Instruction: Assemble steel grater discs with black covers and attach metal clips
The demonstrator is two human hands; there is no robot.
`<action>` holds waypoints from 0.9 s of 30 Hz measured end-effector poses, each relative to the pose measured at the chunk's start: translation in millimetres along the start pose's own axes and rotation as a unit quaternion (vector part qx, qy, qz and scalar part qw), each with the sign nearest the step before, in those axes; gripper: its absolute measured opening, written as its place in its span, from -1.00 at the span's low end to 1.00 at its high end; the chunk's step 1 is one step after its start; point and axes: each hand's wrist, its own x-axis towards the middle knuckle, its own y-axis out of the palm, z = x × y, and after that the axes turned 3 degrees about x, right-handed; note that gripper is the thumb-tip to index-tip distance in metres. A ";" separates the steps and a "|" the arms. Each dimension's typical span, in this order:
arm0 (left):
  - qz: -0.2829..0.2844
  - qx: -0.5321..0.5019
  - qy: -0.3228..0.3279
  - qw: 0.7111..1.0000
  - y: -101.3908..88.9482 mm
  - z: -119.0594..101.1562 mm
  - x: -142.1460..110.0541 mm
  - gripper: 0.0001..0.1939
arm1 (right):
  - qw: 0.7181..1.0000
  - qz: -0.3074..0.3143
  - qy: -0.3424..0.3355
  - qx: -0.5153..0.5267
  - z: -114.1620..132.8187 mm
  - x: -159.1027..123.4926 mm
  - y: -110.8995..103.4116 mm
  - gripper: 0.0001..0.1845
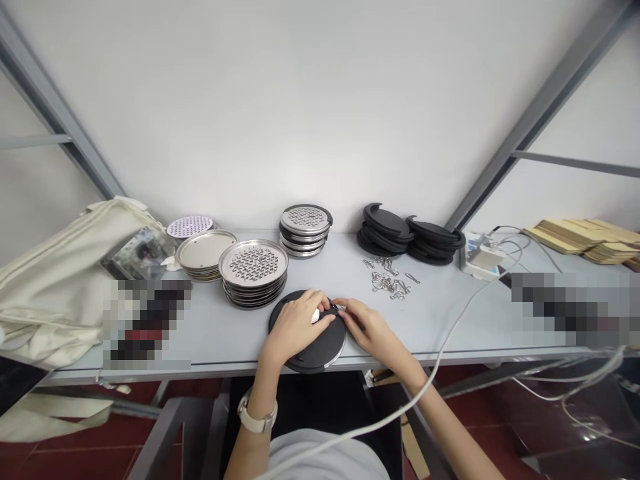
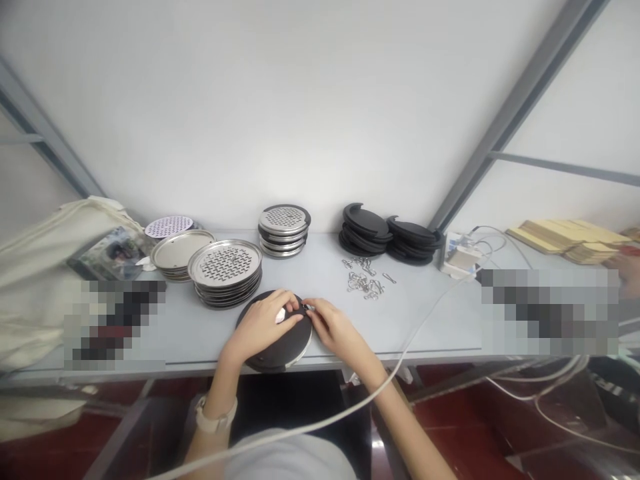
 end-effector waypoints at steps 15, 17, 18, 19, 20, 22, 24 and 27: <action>-0.007 -0.025 0.000 1.000 0.4 1.7 -3.6 -0.92 | 1.000 0.002 0.010 -0.009 0.8 -0.3 -0.3 -0.69; -0.008 -0.028 0.002 1.000 0.5 2.5 -3.5 -0.92 | 1.000 0.007 0.010 -0.011 1.3 -0.2 -0.7 -0.69; -0.008 -0.029 0.004 1.000 0.5 2.8 -3.5 -0.93 | 1.000 0.008 0.010 -0.012 1.6 -0.2 -0.8 -0.69; -0.008 -0.030 0.005 0.999 0.5 3.1 -3.5 -0.93 | 1.000 0.007 0.010 -0.013 1.9 -0.1 -0.9 -0.68; -0.008 -0.031 0.006 0.999 0.5 3.2 -3.5 -0.93 | 1.000 0.004 0.010 -0.014 2.1 -0.1 -1.0 -0.68; -0.007 -0.033 0.007 0.999 0.3 2.9 -3.5 -0.93 | 1.000 -0.002 0.011 -0.015 2.3 0.0 -1.4 -0.67; -0.007 -0.034 0.006 0.999 0.0 2.3 -3.6 -0.93 | 1.000 -0.008 0.012 -0.009 2.4 0.3 -2.5 -0.66; -0.011 -0.037 0.008 0.999 -0.5 1.7 -3.8 -0.93 | 1.000 -0.002 0.024 0.009 2.0 0.8 -5.6 -0.65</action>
